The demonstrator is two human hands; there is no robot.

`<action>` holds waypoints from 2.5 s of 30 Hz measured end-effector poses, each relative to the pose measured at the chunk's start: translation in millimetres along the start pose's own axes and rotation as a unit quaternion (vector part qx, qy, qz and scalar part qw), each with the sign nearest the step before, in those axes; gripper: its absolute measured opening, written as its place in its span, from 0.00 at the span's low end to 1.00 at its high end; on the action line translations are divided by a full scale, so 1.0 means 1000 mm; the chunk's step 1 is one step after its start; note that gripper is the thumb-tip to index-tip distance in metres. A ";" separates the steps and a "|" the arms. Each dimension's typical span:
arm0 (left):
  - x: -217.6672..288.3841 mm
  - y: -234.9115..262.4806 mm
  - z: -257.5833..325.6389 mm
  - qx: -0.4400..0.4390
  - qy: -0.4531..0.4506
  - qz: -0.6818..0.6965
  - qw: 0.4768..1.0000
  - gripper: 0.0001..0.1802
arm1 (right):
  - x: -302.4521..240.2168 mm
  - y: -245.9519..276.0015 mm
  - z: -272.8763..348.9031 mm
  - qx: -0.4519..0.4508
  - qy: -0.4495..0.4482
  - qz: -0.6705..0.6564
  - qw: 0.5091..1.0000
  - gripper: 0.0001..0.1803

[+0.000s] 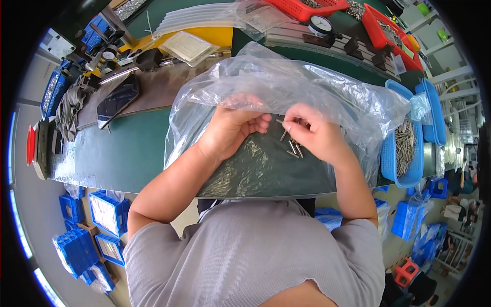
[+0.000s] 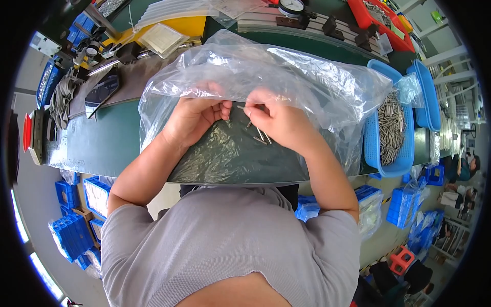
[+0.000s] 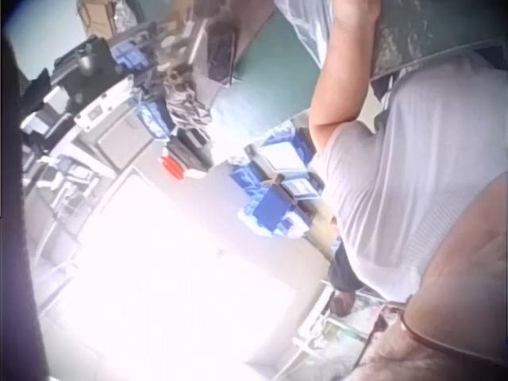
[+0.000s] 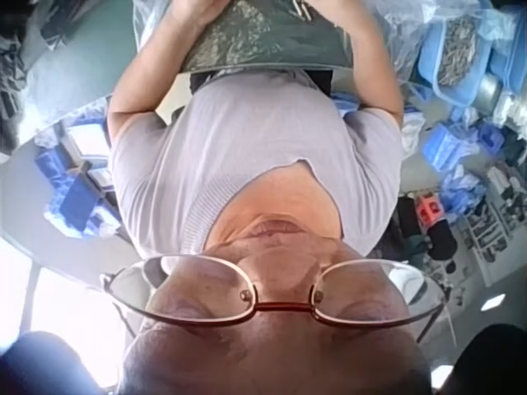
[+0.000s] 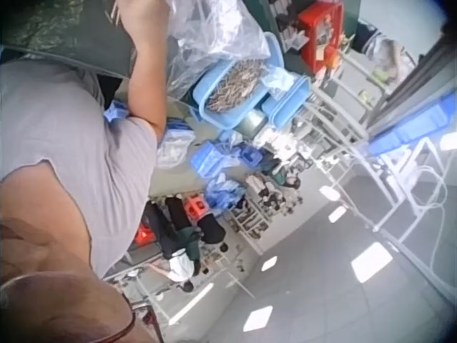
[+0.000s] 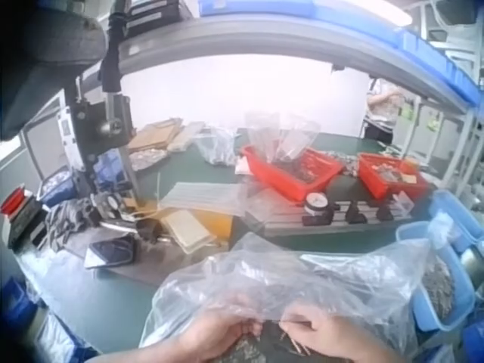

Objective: Sorting and inspecting small metal pins at a workbench in a manufacturing environment.

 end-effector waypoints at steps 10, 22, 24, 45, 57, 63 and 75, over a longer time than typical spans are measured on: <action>-0.001 -0.010 0.005 -0.035 0.050 -0.044 0.997 0.05 | -0.001 0.004 -0.003 -0.034 -0.006 -0.076 0.997 0.07; -0.004 -0.012 0.006 -0.087 0.043 0.032 0.995 0.05 | -0.004 -0.006 -0.010 -0.086 -0.027 -0.299 0.950 0.10; -0.005 -0.009 0.004 -0.071 0.038 0.018 0.997 0.05 | -0.008 -0.011 -0.007 -0.037 0.012 -0.217 0.975 0.08; 0.006 -0.002 0.002 0.033 -0.064 0.017 0.997 0.03 | 0.002 -0.032 -0.020 0.041 0.209 0.277 0.937 0.14; -0.002 -0.003 0.002 -0.016 0.040 0.032 0.999 0.04 | 0.006 -0.001 -0.015 0.005 -0.099 -0.419 0.903 0.11; -0.002 -0.006 0.003 -0.034 0.061 0.045 0.997 0.06 | 0.002 -0.011 -0.014 0.020 -0.098 -0.355 0.930 0.09; -0.006 -0.004 0.003 -0.048 0.048 0.050 0.996 0.07 | -0.004 -0.012 -0.016 -0.087 -0.093 -0.386 0.914 0.07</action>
Point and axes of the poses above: each hand's wrist, its own z-axis away from the middle knuckle, its own y-axis out of the back of the hand, x = y × z, the point moved 1 cm from there along -z, towards the middle knuckle, and after that the axes turned 7 degrees about -z, right-handed, at the moved point
